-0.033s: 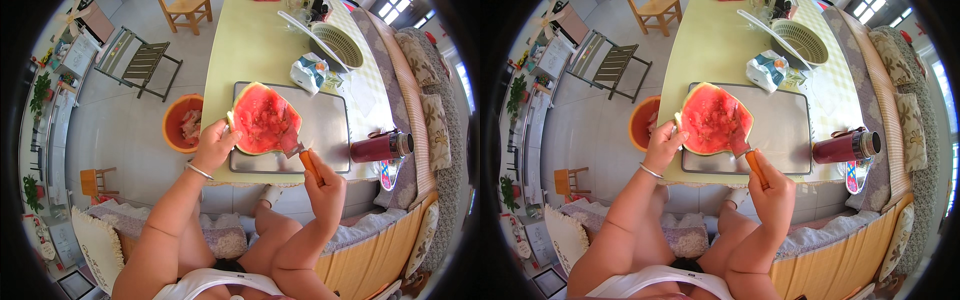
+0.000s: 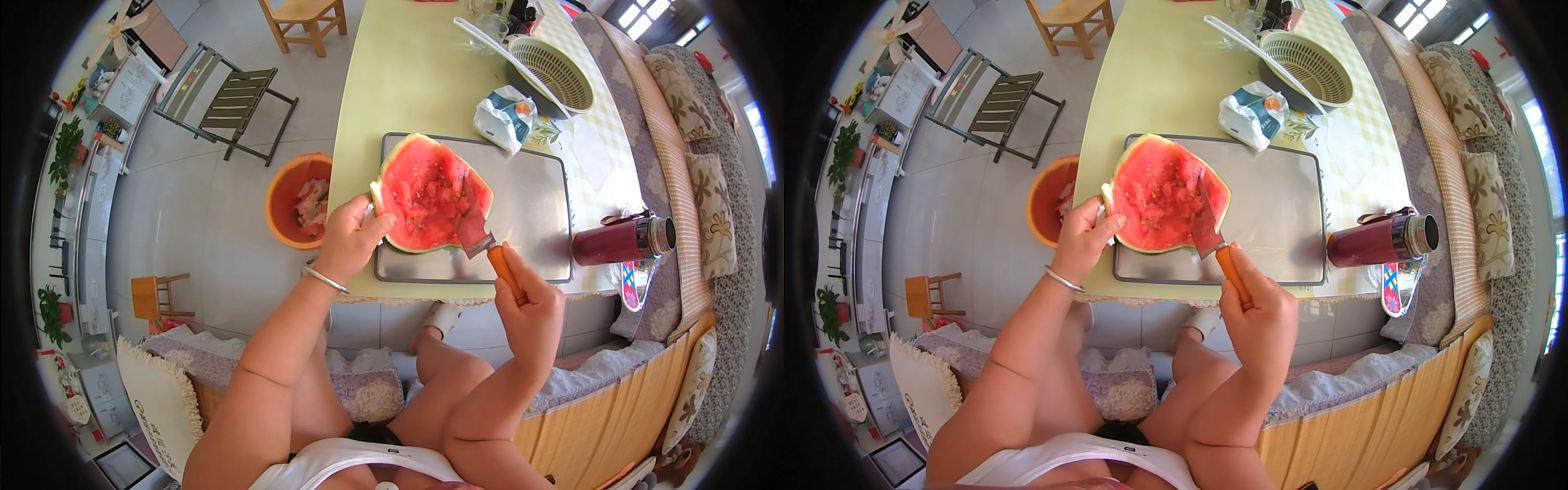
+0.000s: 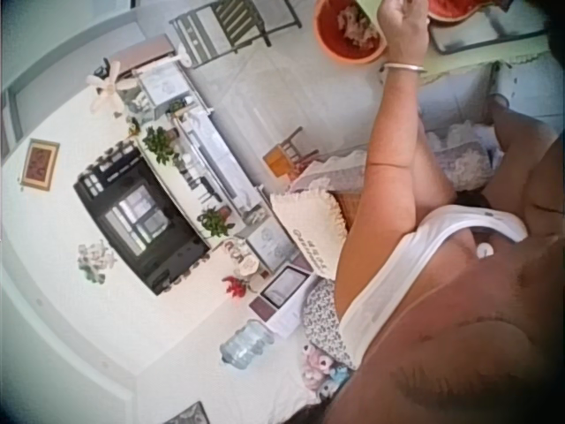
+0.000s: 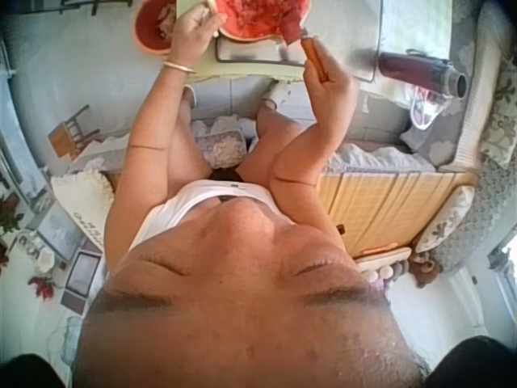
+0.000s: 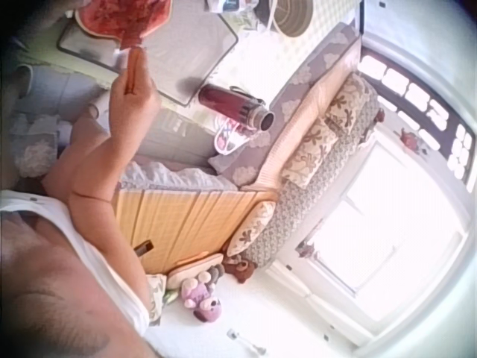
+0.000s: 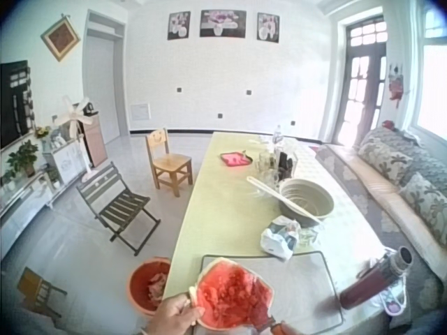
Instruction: The person cuts pieces from a watermelon with a cleaver, places the pieces into a bucket, and wipes the cutting board and tool with a cloth.
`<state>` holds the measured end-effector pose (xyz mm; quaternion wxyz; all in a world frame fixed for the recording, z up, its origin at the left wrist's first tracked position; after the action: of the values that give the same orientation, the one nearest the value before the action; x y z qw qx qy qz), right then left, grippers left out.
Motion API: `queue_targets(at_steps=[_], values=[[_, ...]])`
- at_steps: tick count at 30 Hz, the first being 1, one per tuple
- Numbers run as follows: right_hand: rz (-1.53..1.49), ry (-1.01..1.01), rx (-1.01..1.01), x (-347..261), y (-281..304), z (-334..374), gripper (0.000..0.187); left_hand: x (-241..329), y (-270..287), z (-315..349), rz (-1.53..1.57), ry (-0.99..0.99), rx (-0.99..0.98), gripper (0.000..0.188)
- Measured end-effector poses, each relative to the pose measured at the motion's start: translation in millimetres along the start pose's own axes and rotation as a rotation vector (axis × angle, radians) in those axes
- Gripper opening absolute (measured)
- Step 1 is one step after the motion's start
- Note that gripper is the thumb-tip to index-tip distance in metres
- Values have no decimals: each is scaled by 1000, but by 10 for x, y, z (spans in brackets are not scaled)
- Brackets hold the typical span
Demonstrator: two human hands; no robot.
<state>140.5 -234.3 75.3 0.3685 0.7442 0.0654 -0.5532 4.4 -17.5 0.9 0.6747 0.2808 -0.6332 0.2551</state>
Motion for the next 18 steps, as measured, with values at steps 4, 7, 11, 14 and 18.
queue_targets(at_steps=[4,7,11,14,18], values=[[239,110,-4,-146,-51,25,45,-42,-4,-8,-30,-5,29,21],[411,210,-22,-370,-194,81,43,-20,-7,-7,-35,18,36,19],[393,181,-11,-390,-185,81,43,2,-14,-20,-31,52,60,17],[231,125,41,-328,-83,76,45,-38,0,-29,25,104,64,15],[64,47,144,-323,85,70,46,-60,-5,-26,96,131,49,15]])
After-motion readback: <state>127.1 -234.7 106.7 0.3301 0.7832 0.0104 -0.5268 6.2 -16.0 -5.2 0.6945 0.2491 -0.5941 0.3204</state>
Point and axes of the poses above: each hand's wrist, its own z-axis away from the middle knuckle, its own y-axis out of the back of the hand, x = y × z, the point moved 4 cm from there along -z, towards the middle knuckle, and after that the axes turned 3 degrees about -z, right-handed, at the moved point
